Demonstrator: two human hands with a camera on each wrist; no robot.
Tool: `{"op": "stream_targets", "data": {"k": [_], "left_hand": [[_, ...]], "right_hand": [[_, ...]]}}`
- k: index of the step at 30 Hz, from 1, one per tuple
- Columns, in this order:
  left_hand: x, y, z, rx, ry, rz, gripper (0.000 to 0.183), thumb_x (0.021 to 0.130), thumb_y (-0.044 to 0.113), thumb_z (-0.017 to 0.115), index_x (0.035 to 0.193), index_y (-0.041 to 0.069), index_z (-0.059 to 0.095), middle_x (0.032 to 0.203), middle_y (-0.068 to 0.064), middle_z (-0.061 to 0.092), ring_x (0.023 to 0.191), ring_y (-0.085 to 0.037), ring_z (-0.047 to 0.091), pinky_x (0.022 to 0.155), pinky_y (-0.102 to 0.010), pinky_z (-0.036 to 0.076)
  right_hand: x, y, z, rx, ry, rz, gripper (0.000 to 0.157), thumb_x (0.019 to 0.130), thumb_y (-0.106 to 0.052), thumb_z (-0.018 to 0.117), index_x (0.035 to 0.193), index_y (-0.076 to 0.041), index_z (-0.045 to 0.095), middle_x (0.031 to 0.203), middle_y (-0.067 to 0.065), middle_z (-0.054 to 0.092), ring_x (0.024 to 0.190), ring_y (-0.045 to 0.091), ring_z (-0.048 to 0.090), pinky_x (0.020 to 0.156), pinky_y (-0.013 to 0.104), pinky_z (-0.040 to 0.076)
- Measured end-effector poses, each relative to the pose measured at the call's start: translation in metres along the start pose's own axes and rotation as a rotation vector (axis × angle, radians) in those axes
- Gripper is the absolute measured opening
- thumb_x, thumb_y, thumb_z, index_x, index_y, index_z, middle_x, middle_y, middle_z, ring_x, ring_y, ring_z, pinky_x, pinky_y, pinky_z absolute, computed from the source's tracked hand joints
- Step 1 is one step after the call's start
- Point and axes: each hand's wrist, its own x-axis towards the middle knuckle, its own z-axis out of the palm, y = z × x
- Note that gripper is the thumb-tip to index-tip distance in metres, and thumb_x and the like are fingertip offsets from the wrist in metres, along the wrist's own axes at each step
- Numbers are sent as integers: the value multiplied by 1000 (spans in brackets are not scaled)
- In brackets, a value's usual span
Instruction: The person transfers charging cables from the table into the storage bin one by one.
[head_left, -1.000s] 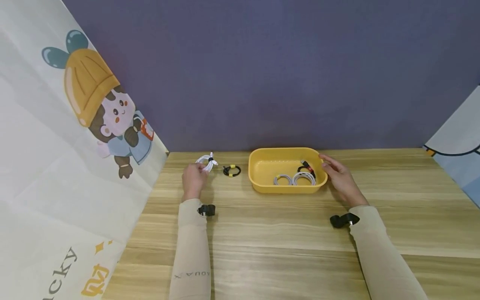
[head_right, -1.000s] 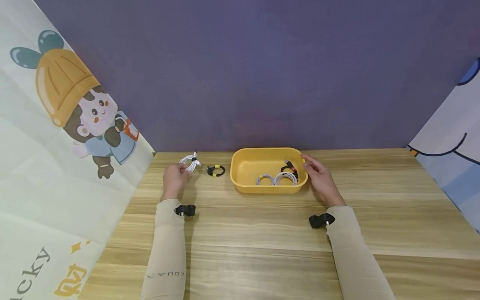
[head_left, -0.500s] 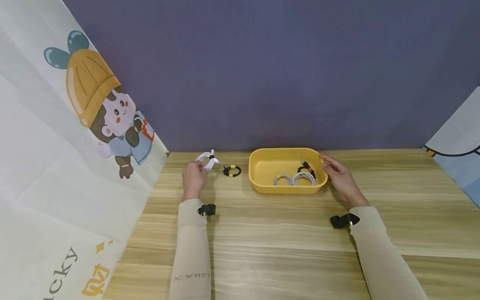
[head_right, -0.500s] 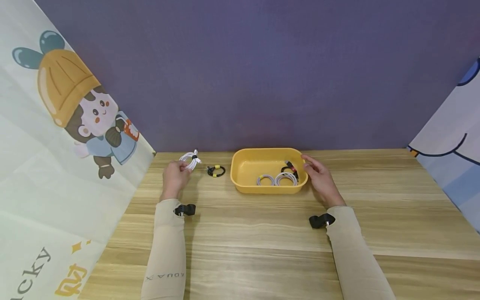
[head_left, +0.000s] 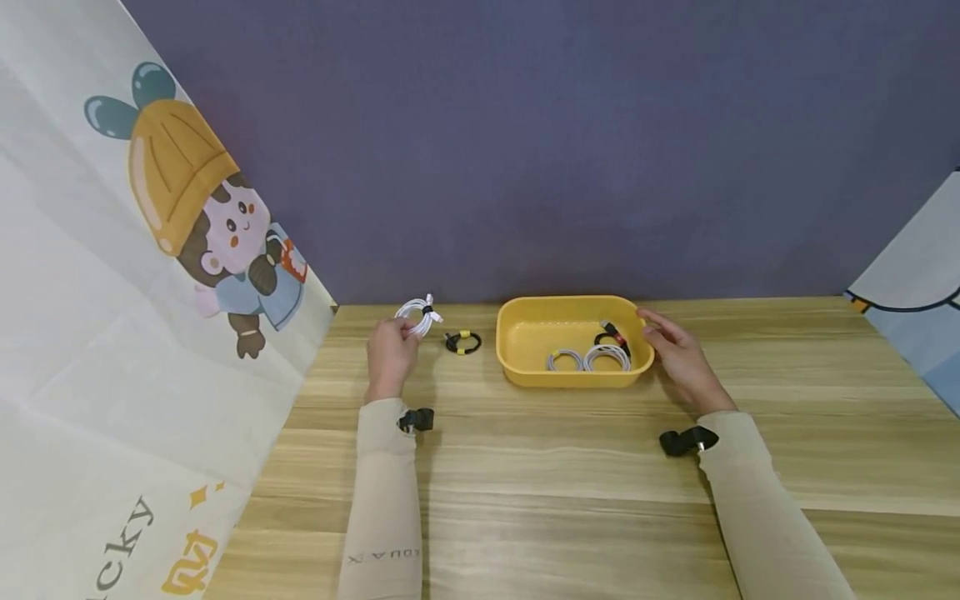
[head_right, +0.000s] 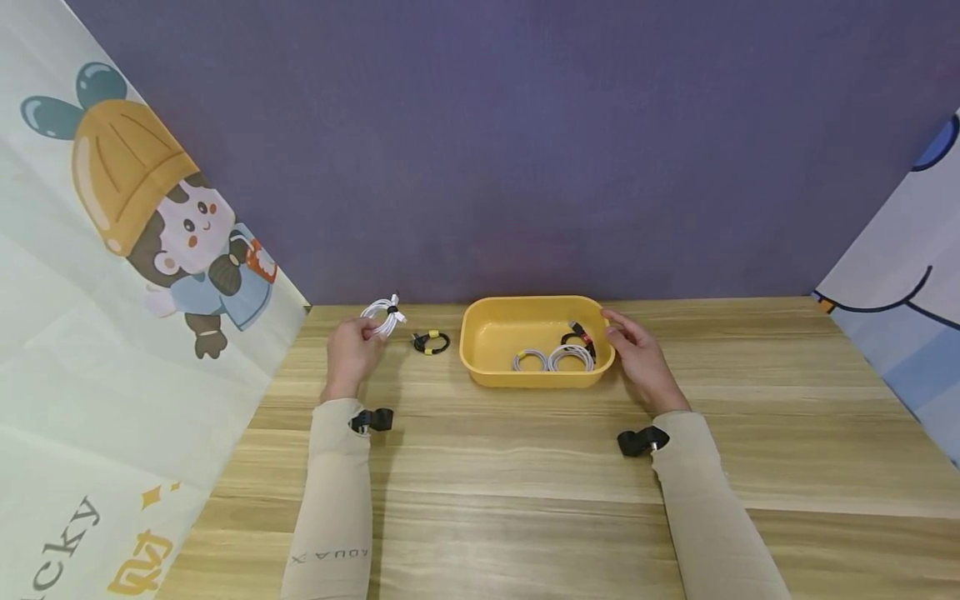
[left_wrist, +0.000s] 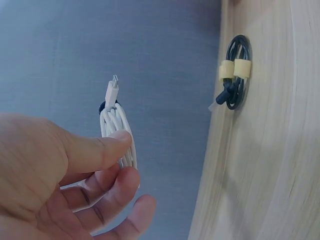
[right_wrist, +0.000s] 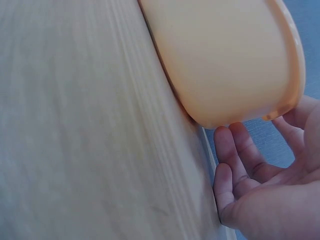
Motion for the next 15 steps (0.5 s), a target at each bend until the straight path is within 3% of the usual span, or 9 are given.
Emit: {"op": "stream_targets", "data": {"k": [5,15], "left_hand": [[-1,5,1,-12,-2,-1,16,90,6,72,104,1,77,100,-17,70,93,-36,66,86,-48,50],[-3,12,2,3,-3,26,16,90,6,71,104,3,78,98,-14,69,90,-34,65,80,-46,51]], "right_hand": [[0,0,-1,-42,-5,-5,54,109,-38,46,160,-21,37,161,16,35,118,3,49,85,12,52],[0,3,-2,-21,-8,-19,55,108,-41,47,159,-22,39,161,17,35,119,2,49,85,10,51]]}}
